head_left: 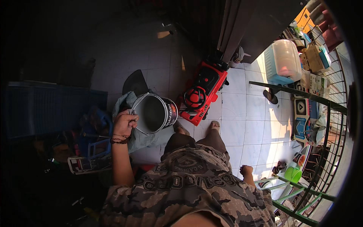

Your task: The person stirs a grey liquid in a bucket using a wooden stick on a tiled balcony. They then pour the liquid into a smaller container and carry it into a cluttered room, placing it on the floor.

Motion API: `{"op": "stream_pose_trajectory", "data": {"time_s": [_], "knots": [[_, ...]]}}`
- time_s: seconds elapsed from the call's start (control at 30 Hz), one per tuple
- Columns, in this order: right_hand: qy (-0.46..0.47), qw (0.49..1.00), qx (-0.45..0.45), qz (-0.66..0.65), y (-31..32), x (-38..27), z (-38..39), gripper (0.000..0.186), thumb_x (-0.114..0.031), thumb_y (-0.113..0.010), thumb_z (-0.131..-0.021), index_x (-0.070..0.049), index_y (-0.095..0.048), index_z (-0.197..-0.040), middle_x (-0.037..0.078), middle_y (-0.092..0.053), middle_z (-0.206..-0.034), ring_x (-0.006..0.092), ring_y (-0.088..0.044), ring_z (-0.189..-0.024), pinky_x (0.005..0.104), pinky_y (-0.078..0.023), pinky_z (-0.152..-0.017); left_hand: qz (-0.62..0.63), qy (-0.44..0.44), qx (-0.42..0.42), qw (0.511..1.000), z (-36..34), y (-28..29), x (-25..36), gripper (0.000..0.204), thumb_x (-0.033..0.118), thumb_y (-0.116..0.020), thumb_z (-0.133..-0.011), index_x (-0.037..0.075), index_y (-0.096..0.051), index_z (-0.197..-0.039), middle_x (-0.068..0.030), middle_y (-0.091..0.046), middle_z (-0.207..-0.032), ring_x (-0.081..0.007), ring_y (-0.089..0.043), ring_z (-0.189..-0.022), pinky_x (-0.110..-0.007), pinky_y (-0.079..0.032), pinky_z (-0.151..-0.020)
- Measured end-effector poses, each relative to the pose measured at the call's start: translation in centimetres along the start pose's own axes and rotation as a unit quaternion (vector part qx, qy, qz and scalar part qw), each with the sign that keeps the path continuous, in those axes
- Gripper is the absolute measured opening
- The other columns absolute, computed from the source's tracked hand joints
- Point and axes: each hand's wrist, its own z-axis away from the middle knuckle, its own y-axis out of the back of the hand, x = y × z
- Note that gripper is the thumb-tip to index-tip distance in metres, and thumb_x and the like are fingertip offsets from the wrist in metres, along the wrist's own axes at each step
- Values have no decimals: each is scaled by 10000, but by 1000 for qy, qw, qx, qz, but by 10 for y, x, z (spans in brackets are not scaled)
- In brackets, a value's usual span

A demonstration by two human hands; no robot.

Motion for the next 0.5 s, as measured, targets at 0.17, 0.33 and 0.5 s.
{"op": "stream_pose_trajectory", "data": {"time_s": [0.17, 0.33, 0.5], "knots": [[-246, 725, 4, -644, 45, -116, 37, 145, -143, -557, -885, -41, -635, -952, 108, -656, -822, 267, -670, -730, 415, -548, -616, -31, -5, 18, 999, 26, 36, 38, 137, 12, -649, -780, 58, -535, -720, -27, -523, -632, -67, -396, -457, -229, -312, -440], [-51, 835, -28, -546, 99, -238, 41, 151, -166, -552, -876, -54, -619, -952, 65, -664, -870, 216, -667, -774, 374, -560, -626, -97, -2, 23, 995, -8, 98, 68, 167, 11, -714, -762, 74, -570, -820, 31, -513, -641, -51, -413, -482, -222, -319, -460], [-58, 856, -49, -511, 107, -266, -30, 259, -286, -584, -903, -42, -616, -988, 116, -690, -897, 245, -691, -786, 372, -579, -658, -83, -66, 31, 994, -9, 129, 133, 175, -31, -696, -739, 59, -562, -805, -20, -569, -680, -76, -443, -487, -248, -346, -470]]}}
